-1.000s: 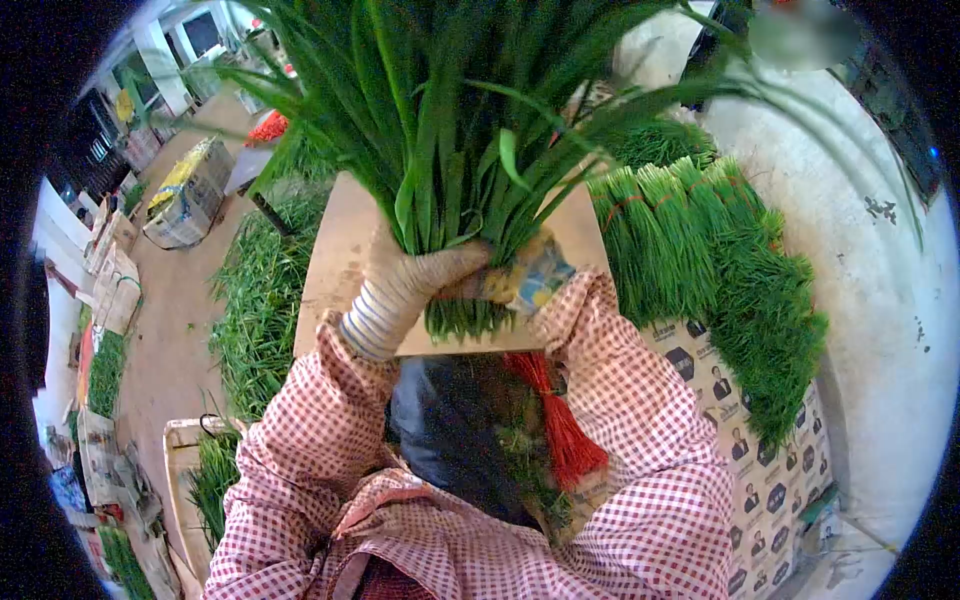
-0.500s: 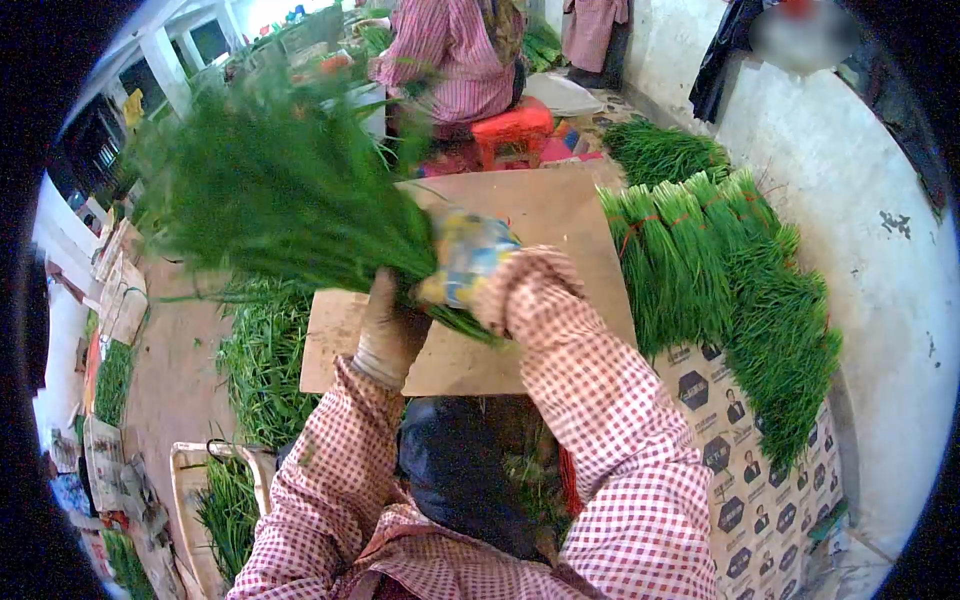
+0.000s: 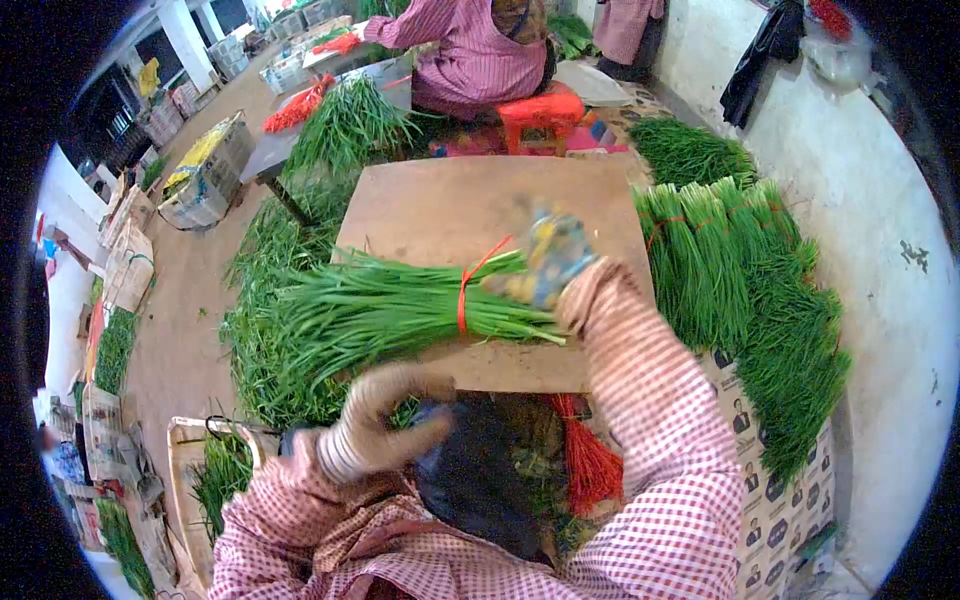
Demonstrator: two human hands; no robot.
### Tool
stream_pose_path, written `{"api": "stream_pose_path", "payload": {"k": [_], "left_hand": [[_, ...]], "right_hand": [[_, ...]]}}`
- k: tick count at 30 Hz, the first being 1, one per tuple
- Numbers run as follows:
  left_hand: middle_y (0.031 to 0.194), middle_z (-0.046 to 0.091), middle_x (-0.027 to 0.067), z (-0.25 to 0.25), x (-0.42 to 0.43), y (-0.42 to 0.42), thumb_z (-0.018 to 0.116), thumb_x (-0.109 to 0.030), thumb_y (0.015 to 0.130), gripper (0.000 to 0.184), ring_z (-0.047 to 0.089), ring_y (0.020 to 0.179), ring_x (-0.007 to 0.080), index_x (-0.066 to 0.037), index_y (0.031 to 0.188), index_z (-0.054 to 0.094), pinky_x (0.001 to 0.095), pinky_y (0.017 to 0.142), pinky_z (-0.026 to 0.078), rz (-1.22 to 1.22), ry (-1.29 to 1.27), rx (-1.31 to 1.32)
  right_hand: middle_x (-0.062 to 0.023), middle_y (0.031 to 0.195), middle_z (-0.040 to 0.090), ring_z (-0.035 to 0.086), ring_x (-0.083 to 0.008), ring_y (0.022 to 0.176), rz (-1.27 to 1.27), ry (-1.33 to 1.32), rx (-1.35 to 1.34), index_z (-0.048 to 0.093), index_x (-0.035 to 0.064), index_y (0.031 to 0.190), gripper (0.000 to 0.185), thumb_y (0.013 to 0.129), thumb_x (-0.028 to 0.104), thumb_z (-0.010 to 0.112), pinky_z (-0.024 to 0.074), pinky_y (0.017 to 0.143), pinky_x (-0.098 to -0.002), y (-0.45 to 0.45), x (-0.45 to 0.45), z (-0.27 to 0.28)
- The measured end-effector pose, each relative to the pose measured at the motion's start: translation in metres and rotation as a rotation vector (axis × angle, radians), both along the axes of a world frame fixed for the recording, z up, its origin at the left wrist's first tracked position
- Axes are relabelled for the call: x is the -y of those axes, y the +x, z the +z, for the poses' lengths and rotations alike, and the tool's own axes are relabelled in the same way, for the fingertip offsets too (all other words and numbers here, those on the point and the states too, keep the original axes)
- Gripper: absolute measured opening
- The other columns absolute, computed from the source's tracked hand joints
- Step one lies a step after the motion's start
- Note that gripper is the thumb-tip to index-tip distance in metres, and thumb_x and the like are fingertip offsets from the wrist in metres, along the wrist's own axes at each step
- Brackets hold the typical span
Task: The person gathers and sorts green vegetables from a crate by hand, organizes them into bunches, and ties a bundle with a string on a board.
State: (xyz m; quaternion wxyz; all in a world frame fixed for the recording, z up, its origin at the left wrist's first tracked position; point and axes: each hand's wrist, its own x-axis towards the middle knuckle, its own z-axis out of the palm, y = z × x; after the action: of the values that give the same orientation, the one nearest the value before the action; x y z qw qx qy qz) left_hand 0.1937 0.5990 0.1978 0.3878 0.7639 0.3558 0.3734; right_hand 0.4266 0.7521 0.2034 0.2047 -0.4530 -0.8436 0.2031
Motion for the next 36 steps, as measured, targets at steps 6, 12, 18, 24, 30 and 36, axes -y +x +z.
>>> {"api": "stream_pose_path", "payload": {"k": [6,12,18,24,30,36], "left_hand": [[0.126,0.052,0.0216,0.010,-0.091,-0.002,0.080,-0.050,0.060,0.095,0.044,0.125,0.0350,0.002,0.129,0.041,0.0466,0.111,0.026,0.248,0.342,-0.823],[0.146,0.033,0.0210,-0.024,-0.123,0.027,0.081,-0.059,0.055,0.123,0.026,0.140,0.0321,0.000,0.145,0.021,0.0477,0.116,0.014,0.124,0.131,-1.223],[0.127,0.053,0.0162,-0.050,-0.120,0.023,0.083,-0.048,0.050,0.105,0.050,0.121,0.0311,-0.004,0.134,0.038,0.0493,0.108,0.029,0.194,0.154,-0.994],[0.124,0.055,0.0158,-0.050,-0.124,0.029,0.081,-0.043,0.057,0.093,0.052,0.118,0.0288,-0.007,0.133,0.041,0.0475,0.105,0.033,0.235,0.121,-1.031],[0.131,0.049,0.0145,-0.083,-0.104,0.026,0.083,-0.047,0.053,0.104,0.044,0.125,0.0306,-0.006,0.136,0.037,0.0498,0.109,0.026,0.376,0.373,-0.969],[0.138,0.041,0.0179,-0.033,-0.090,0.032,0.085,-0.050,0.048,0.118,0.037,0.131,0.0338,-0.004,0.142,0.029,0.0536,0.112,0.020,0.243,0.202,-1.030]], "right_hand": [[-0.0247,0.147,0.030,0.033,-0.0395,0.134,0.019,-0.194,0.692,0.026,0.0087,0.147,0.117,0.056,0.060,0.080,0.0279,0.112,-0.0444,-0.009,-0.013,0.009],[-0.0212,0.148,0.029,0.027,-0.0358,0.138,-0.048,0.017,0.822,0.017,0.0062,0.149,0.110,0.066,0.045,0.078,0.0220,0.112,-0.0499,-0.011,0.052,-0.060],[-0.0187,0.152,0.023,0.020,-0.0374,0.141,0.078,-0.164,0.780,0.016,0.0103,0.150,0.109,0.065,0.039,0.078,0.0145,0.115,-0.0496,0.001,0.018,-0.025],[-0.0175,0.137,0.045,0.043,-0.0343,0.128,0.269,0.023,0.632,0.028,0.0084,0.143,0.112,0.054,0.044,0.084,0.0339,0.107,-0.0453,0.019,-0.042,-0.048],[-0.0175,0.114,0.060,0.059,-0.0354,0.106,0.147,-0.210,0.440,0.042,0.0056,0.131,0.083,0.061,0.024,0.082,0.0479,0.093,-0.0406,0.020,-0.015,-0.070],[-0.0200,0.125,0.053,0.053,-0.0362,0.114,0.152,-0.007,0.590,0.032,0.0069,0.142,0.078,0.075,0.019,0.070,0.0449,0.097,-0.0413,0.024,0.016,-0.059]]}}
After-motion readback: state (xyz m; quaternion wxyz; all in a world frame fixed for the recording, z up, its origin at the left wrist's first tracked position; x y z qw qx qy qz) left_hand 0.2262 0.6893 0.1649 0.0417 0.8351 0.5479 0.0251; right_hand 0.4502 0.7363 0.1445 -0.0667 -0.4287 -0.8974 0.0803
